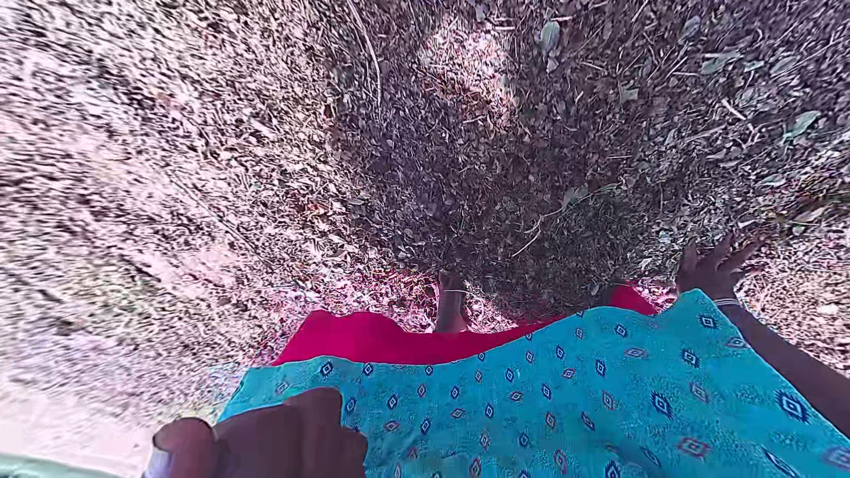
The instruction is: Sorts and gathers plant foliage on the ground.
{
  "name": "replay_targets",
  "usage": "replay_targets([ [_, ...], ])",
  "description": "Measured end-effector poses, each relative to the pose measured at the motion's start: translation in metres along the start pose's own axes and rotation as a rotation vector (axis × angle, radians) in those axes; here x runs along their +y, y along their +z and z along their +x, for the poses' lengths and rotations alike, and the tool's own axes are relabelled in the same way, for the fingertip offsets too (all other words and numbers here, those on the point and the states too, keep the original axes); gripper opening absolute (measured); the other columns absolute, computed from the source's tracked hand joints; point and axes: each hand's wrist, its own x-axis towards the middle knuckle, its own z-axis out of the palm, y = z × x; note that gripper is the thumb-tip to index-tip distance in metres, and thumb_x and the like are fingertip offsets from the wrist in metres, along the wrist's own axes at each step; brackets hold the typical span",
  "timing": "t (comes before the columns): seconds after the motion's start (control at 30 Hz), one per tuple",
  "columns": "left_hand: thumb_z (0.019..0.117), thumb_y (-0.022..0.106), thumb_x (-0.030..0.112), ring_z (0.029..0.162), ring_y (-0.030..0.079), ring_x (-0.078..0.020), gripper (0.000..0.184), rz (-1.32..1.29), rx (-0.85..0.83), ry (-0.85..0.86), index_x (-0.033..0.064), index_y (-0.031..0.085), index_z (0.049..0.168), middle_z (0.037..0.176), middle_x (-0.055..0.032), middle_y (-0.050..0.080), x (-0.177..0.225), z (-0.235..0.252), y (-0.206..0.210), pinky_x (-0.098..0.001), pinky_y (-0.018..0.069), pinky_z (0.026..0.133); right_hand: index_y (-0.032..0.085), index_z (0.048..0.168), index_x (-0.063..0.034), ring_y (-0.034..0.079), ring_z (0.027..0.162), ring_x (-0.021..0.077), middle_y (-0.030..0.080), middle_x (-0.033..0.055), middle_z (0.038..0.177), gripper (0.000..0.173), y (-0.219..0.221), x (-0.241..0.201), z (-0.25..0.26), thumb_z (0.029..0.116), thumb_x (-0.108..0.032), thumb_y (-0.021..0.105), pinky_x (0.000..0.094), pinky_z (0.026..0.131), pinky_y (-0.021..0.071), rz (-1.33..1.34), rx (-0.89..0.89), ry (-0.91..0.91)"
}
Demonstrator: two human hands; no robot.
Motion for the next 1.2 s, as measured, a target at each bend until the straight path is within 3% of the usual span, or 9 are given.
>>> replay_targets([
  [0.13, 0.1074, 0.04, 0.047, 0.061, 0.053, 0.0027, 0.05, -0.081, -0.067, -0.053, 0.0178, 0.064, 0.076, 0.069, 0.0121, 0.055, -0.029, -0.029, 0.014, -0.0148, 0.0435, 0.056, 0.002, 0.162, 0.006, 0.008, 0.149, 0.065, -0.009, 0.0411, 0.164, 0.098, 0.004, 0.001, 0.001, 0.0929, -0.007, 0.07, 0.0728, 0.12, 0.0112, 0.128, 0.061, 0.095],
  [0.3, 0.109, 0.041, 0.042, 0.05, 0.04, 0.0064, 0.049, -0.132, 0.038, -0.001, 0.0169, 0.064, 0.073, 0.061, 0.0135, 0.048, -0.091, -0.064, 0.016, -0.0108, 0.0329, 0.047, 0.026, 0.164, -0.0119, 0.003, 0.149, 0.0661, 0.006, 0.0339, 0.168, 0.086, -0.031, -0.027, -0.03, 0.092, -0.008, 0.073, 0.0921, 0.102, 0.0136, -0.165, -0.077, 0.028],
  [0.43, 0.1112, 0.022, 0.022, 0.046, 0.04, 0.0045, 0.053, -0.179, 0.228, -0.13, 0.0153, 0.058, 0.073, 0.058, 0.0113, 0.051, -0.121, -0.082, 0.02, -0.0117, 0.0338, 0.045, 0.064, 0.129, 0.0059, 0.051, 0.126, 0.0602, 0.054, 0.0395, 0.136, 0.033, -0.085, -0.121, -0.084, 0.1004, -0.01, 0.058, 0.0767, 0.096, 0.0426, -0.019, 0.096, -0.122],
  [0.5, 0.1113, 0.022, 0.019, 0.05, 0.048, 0.0016, 0.049, -0.158, 0.321, -0.172, 0.0122, 0.059, 0.08, 0.063, 0.0083, 0.056, -0.13, -0.086, 0.018, -0.0133, 0.0415, 0.049, 0.067, 0.125, 0.0048, 0.061, 0.12, 0.0505, 0.064, 0.0332, 0.127, 0.032, -0.097, -0.179, -0.094, 0.1056, -0.008, 0.045, 0.0654, 0.102, 0.0456, 0.209, 0.207, -0.387],
  [0.7, 0.1089, 0.031, 0.009, 0.079, 0.066, -0.0085, 0.035, -0.249, 0.392, -0.174, 0.0044, 0.064, 0.098, 0.088, -0.0001, 0.069, -0.13, -0.089, 0.017, -0.0244, 0.0565, 0.076, 0.058, 0.139, 0.0025, 0.052, 0.133, 0.0503, 0.053, 0.0323, 0.143, 0.043, -0.093, -0.294, -0.07, 0.0965, 0.0, 0.057, 0.0651, 0.107, 0.044, 0.08, 0.132, -0.434],
  [0.9, 0.1098, 0.035, 0.008, 0.078, 0.066, -0.0093, 0.033, -0.423, 0.523, -0.233, 0.0042, 0.064, 0.095, 0.084, -0.0007, 0.068, -0.127, -0.097, 0.022, -0.025, 0.0562, 0.076, 0.066, 0.121, 0.005, 0.064, 0.113, 0.0456, 0.067, 0.0284, 0.118, 0.038, -0.081, -0.236, -0.15, 0.0979, -0.025, 0.067, 0.0653, 0.099, 0.0458, 0.266, 0.287, -0.37],
  [1.03, 0.111, 0.035, 0.013, 0.08, 0.065, -0.0096, 0.029, -0.457, 0.679, -0.216, 0.0044, 0.061, 0.1, 0.087, -0.0009, 0.066, -0.144, -0.094, 0.012, -0.0259, 0.055, 0.078, 0.068, 0.095, 0.0077, 0.067, 0.078, 0.0306, 0.069, 0.02, 0.088, 0.035, -0.049, -0.177, -0.253, 0.0908, -0.027, 0.076, 0.0493, 0.075, 0.0551, 0.582, 0.216, -0.832],
  [1.1, 0.1127, 0.028, 0.018, 0.087, 0.067, -0.0133, 0.035, -0.512, 0.634, -0.203, 0.003, 0.059, 0.105, 0.092, -0.0034, 0.066, -0.166, -0.089, 0.002, -0.0304, 0.056, 0.085, 0.072, 0.098, -0.0006, 0.067, 0.08, 0.0117, 0.071, 0.0067, 0.09, 0.033, -0.035, -0.168, -0.281, 0.0867, -0.031, 0.077, 0.0312, 0.075, 0.0576, 0.674, -0.128, -0.988],
  [1.2, 0.1127, 0.019, 0.024, 0.078, 0.067, -0.0135, 0.048, -0.666, 0.519, -0.192, 0.0105, 0.057, 0.086, 0.078, -0.0012, 0.064, -0.19, -0.074, -0.001, -0.0302, 0.0582, 0.079, 0.071, 0.111, 0.0025, 0.07, 0.09, 0.0231, 0.071, 0.0167, 0.105, 0.025, -0.019, -0.188, -0.257, 0.0983, -0.019, 0.068, 0.0398, 0.082, 0.0592, 0.608, -0.166, -0.921],
])
